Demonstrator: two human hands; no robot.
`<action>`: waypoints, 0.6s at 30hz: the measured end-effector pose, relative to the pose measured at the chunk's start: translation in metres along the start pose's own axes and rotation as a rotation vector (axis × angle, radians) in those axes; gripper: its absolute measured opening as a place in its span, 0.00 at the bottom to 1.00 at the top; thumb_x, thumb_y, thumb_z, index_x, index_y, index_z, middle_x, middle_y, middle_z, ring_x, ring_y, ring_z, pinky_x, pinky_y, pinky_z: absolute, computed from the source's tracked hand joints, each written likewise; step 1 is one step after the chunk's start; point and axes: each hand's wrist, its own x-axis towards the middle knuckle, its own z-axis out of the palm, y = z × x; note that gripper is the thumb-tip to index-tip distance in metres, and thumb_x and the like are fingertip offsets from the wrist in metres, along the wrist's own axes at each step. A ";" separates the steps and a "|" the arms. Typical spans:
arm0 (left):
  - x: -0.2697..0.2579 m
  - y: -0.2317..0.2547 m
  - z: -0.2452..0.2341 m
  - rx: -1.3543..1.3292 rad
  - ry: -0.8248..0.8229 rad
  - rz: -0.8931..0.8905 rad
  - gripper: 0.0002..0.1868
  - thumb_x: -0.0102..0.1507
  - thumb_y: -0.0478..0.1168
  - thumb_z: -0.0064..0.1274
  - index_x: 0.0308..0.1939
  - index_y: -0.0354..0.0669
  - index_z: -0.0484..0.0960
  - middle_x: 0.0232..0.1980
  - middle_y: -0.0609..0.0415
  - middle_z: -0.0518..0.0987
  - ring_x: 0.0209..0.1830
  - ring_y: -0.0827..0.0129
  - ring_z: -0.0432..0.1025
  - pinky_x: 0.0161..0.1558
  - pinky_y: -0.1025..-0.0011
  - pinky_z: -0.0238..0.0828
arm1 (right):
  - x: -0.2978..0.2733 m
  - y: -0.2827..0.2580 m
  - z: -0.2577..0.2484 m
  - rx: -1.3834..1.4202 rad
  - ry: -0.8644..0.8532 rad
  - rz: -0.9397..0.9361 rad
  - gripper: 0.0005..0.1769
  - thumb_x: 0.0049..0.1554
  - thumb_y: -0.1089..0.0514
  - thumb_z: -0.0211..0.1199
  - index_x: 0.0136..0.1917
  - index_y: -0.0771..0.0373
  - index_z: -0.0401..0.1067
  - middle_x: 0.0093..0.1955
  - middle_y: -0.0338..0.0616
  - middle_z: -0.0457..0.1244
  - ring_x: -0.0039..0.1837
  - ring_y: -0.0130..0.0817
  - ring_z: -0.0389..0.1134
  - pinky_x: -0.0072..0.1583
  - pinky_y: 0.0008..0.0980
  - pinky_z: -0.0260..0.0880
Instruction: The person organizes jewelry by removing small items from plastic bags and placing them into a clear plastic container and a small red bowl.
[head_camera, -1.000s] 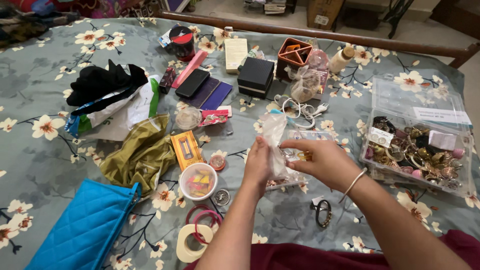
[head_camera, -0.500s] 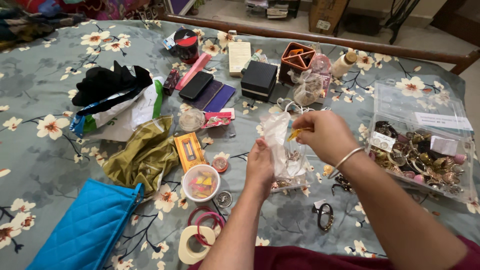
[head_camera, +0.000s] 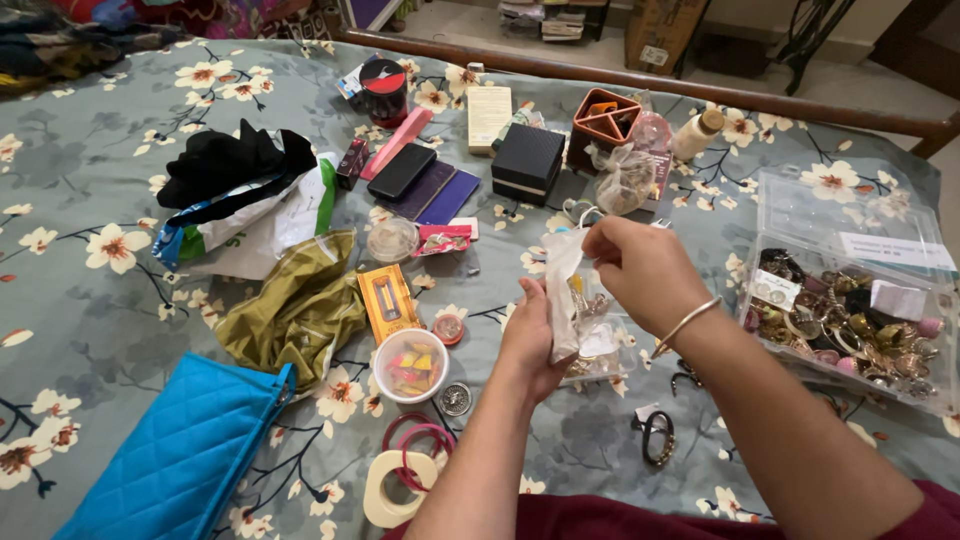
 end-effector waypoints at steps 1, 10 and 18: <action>0.003 -0.002 -0.004 -0.218 -0.279 -0.012 0.33 0.72 0.61 0.26 0.67 0.41 0.68 0.55 0.45 0.79 0.44 0.62 0.79 0.39 0.64 0.80 | -0.003 -0.001 -0.003 -0.005 0.071 -0.032 0.11 0.49 0.69 0.65 0.48 0.67 0.75 0.45 0.46 0.70 0.47 0.35 0.74 0.51 0.31 0.74; 0.010 -0.010 -0.007 0.046 -0.001 -0.022 0.22 0.66 0.46 0.52 0.61 0.42 0.72 0.48 0.52 0.83 0.41 0.67 0.81 0.40 0.65 0.82 | -0.021 0.049 0.005 0.763 -0.080 0.655 0.15 0.61 0.53 0.63 0.56 0.65 0.76 0.43 0.41 0.69 0.42 0.30 0.70 0.44 0.32 0.73; 0.009 -0.011 -0.006 0.210 -0.021 0.120 0.26 0.60 0.34 0.62 0.61 0.34 0.74 0.50 0.48 0.83 0.43 0.67 0.80 0.43 0.68 0.80 | -0.041 0.042 0.012 0.935 -0.263 0.636 0.34 0.53 0.61 0.63 0.72 0.54 0.62 0.49 0.39 0.69 0.44 0.26 0.71 0.37 0.30 0.72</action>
